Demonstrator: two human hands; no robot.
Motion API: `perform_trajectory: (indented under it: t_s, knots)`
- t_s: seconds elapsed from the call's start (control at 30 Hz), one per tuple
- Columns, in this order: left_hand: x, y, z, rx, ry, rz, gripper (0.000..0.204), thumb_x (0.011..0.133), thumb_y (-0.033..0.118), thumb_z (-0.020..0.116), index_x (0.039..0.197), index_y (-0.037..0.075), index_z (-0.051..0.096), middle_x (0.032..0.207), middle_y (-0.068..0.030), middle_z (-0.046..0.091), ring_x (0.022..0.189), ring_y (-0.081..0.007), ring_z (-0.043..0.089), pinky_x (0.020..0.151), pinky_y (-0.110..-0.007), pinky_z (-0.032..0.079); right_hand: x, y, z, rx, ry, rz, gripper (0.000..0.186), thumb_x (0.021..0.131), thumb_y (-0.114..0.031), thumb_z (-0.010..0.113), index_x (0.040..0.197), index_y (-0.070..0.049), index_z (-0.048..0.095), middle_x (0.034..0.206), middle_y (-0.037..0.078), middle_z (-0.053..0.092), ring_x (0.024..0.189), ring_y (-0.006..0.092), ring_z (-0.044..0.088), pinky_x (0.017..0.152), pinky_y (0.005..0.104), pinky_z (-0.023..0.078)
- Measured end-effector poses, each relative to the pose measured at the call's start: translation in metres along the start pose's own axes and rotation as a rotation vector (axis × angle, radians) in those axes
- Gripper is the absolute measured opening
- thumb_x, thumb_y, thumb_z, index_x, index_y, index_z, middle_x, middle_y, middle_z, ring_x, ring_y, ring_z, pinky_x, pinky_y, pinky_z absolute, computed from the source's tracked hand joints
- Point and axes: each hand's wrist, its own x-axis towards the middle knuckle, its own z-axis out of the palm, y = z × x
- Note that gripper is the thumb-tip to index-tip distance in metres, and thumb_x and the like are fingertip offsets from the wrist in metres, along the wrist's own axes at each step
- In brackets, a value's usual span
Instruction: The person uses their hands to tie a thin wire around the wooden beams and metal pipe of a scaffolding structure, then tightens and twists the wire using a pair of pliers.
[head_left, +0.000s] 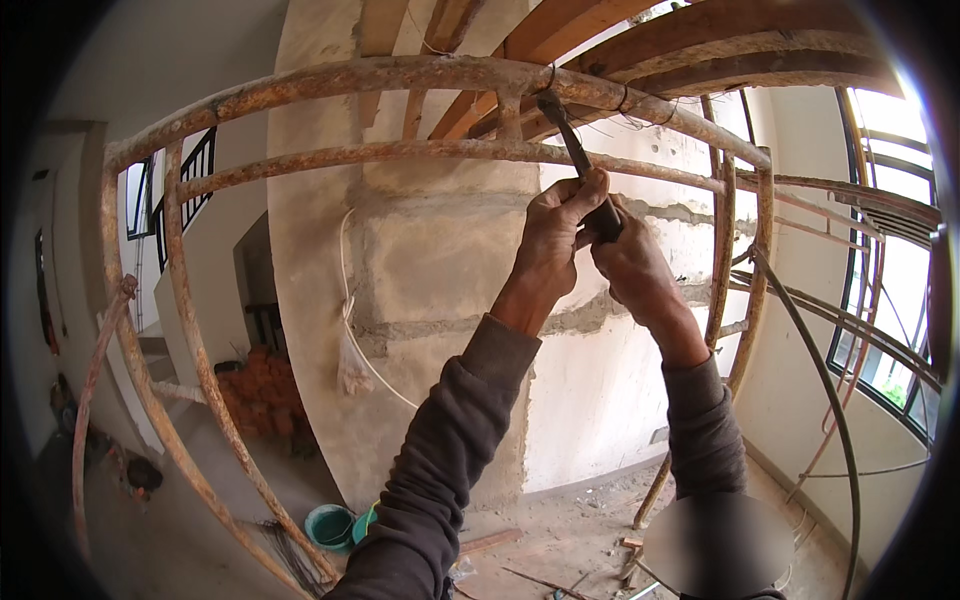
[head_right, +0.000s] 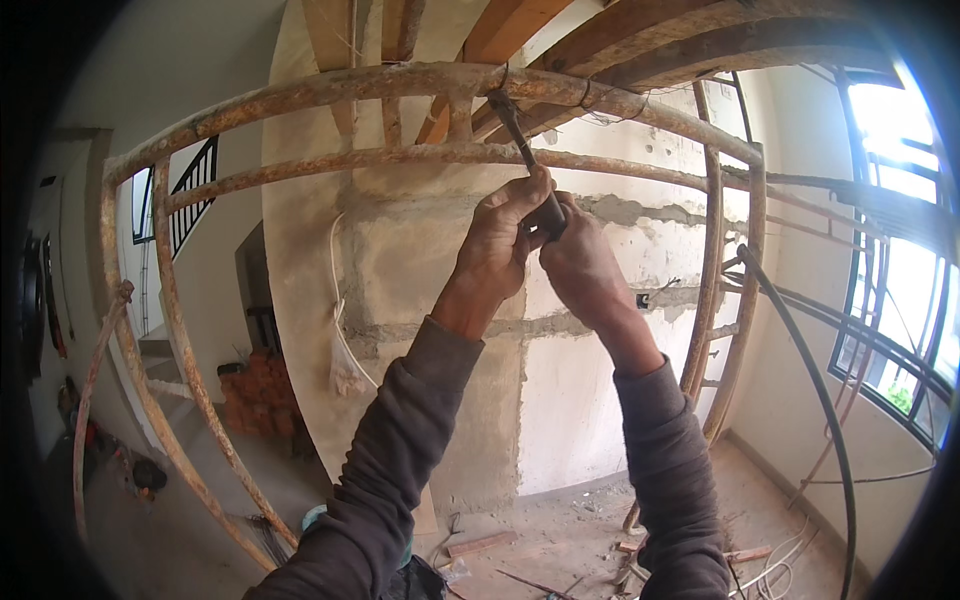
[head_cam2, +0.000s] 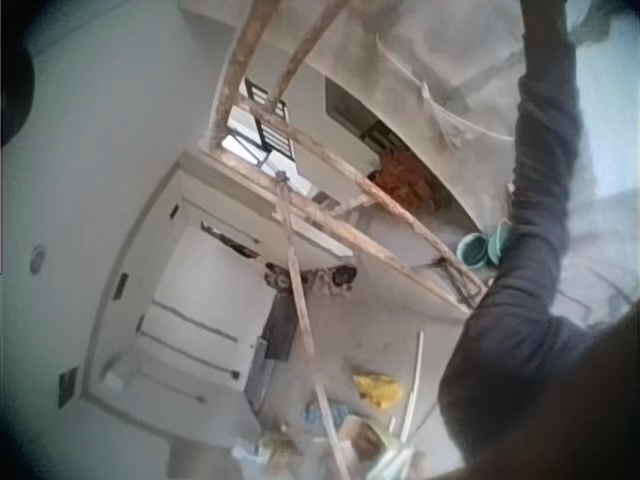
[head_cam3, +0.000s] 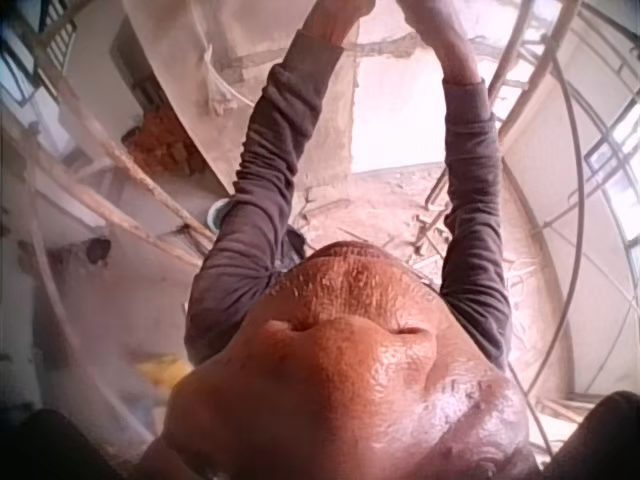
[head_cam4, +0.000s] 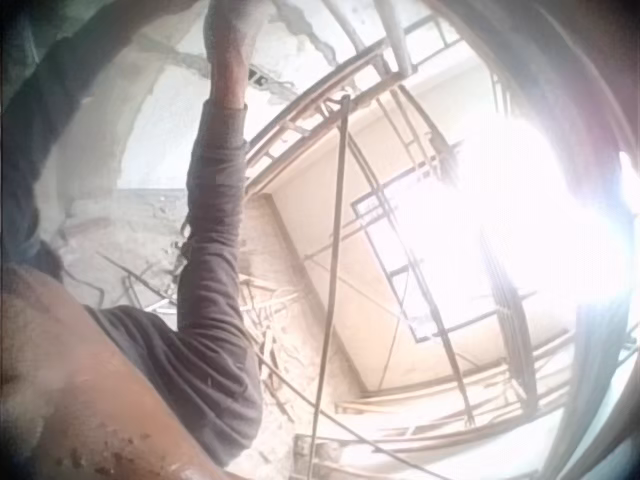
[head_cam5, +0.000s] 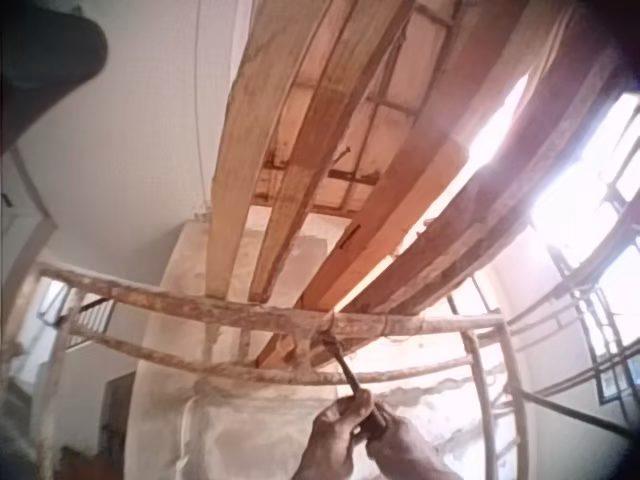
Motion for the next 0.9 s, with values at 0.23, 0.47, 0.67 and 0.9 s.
perform_trajectory:
  t_s: [0.23,0.47,0.67,0.9]
  knots:
    - [0.011,-0.004,0.004,0.243,0.092,0.108,0.035,0.084,0.034,0.078,0.087,0.003,0.061,0.075,-0.0072,0.067,0.063,-0.0143,0.063,0.062,-0.029,0.053,0.001,0.008,-0.022,0.386,-0.213,0.207,0.021,0.078,-0.006,0.052,0.098,-0.002,0.057,0.069,-0.002,0.046,0.055,0.0063,0.041,0.043,0.0238,0.035]
    - [0.007,0.006,0.004,0.282,0.092,0.174,0.033,0.082,0.024,0.080,0.085,-0.002,0.059,0.072,-0.0120,0.068,0.058,-0.0169,0.067,0.053,-0.027,0.055,0.002,0.005,-0.024,0.631,-0.314,0.234,0.030,0.074,-0.003,0.046,0.103,-0.002,0.055,0.075,0.000,0.047,0.058,0.0079,0.042,0.043,0.0236,0.035]
    - [0.011,0.007,0.000,0.474,0.176,0.248,0.034,0.077,0.023,0.084,0.078,-0.001,0.061,0.066,-0.0122,0.068,0.051,-0.0149,0.064,0.046,-0.026,0.051,0.008,0.018,-0.024,0.816,-0.452,0.257,0.035,0.074,-0.001,0.043,0.108,-0.002,0.053,0.080,0.001,0.049,0.060,0.0089,0.043,0.044,0.0245,0.035]
    - [0.003,0.019,0.009,0.884,0.340,0.359,0.042,0.067,0.038,0.088,0.070,0.003,0.065,0.059,-0.0101,0.066,0.048,-0.0179,0.063,0.051,-0.033,0.051,0.010,0.032,-0.017,1.081,-0.523,0.283,0.036,0.076,-0.002,0.042,0.110,-0.002,0.052,0.080,0.002,0.050,0.061,0.0100,0.045,0.046,0.0251,0.036]
